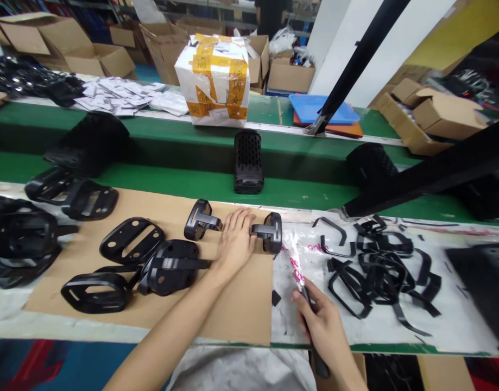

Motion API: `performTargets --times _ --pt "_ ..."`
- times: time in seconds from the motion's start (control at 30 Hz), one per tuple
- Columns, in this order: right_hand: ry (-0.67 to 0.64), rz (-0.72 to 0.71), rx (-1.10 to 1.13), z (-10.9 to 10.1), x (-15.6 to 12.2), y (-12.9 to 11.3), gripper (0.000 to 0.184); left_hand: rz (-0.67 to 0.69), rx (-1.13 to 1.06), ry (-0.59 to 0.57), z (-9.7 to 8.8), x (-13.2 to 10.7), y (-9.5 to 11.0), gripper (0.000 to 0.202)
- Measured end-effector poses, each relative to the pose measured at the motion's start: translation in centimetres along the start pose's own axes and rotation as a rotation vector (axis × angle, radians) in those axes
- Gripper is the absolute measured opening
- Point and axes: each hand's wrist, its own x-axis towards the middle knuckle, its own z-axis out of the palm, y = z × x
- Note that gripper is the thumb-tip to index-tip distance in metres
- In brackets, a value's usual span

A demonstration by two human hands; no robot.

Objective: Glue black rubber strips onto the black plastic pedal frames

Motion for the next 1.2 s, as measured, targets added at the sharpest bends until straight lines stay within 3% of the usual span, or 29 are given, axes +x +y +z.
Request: performTargets --times 0.1,0.17,0.27,0.57,0.67,0.83,1.0,1.13,1.2 --pt "0.049 -0.009 0.02 0.4 -0.4 0.6 0.091 0.002 0.0 0.002 0.0 0.0 0.0 0.051" --pt "-0.007 0.013 0.06 0.9 -0.7 0.7 0.095 -0.004 0.002 0.006 0.1 0.0 0.0 0.051" --pt "-0.081 0.015 0.083 1.6 -0.9 0.4 0.092 -0.01 -0.002 0.006 0.0 -0.1 0.1 0.052" --pt "-0.091 -0.011 0.056 1.5 -0.1 0.3 0.089 -0.015 -0.012 -0.005 -0.3 0.1 0.4 0.05" --pt "-0.048 0.004 0.067 1.7 -0.6 -0.2 0.088 -0.012 -0.01 -0.005 -0.2 0.0 0.3 0.051" --pt "0.144 -0.006 0.13 2.8 -1.8 -0.1 0.092 -0.014 -0.015 0.002 -0.1 -0.1 0.3 0.052" --pt "-0.021 -0.003 -0.033 2.2 -0.8 0.0 0.091 -0.017 -0.035 -0.001 -0.1 -0.1 0.3 0.052" --pt "0.177 -0.027 0.068 2.1 -0.9 -0.1 0.095 -0.025 -0.039 0.004 -0.1 -0.1 0.3 0.054" --pt "0.163 -0.046 0.061 2.4 -1.1 0.0 0.093 -0.017 -0.039 0.005 0.0 -0.1 0.2 0.054"
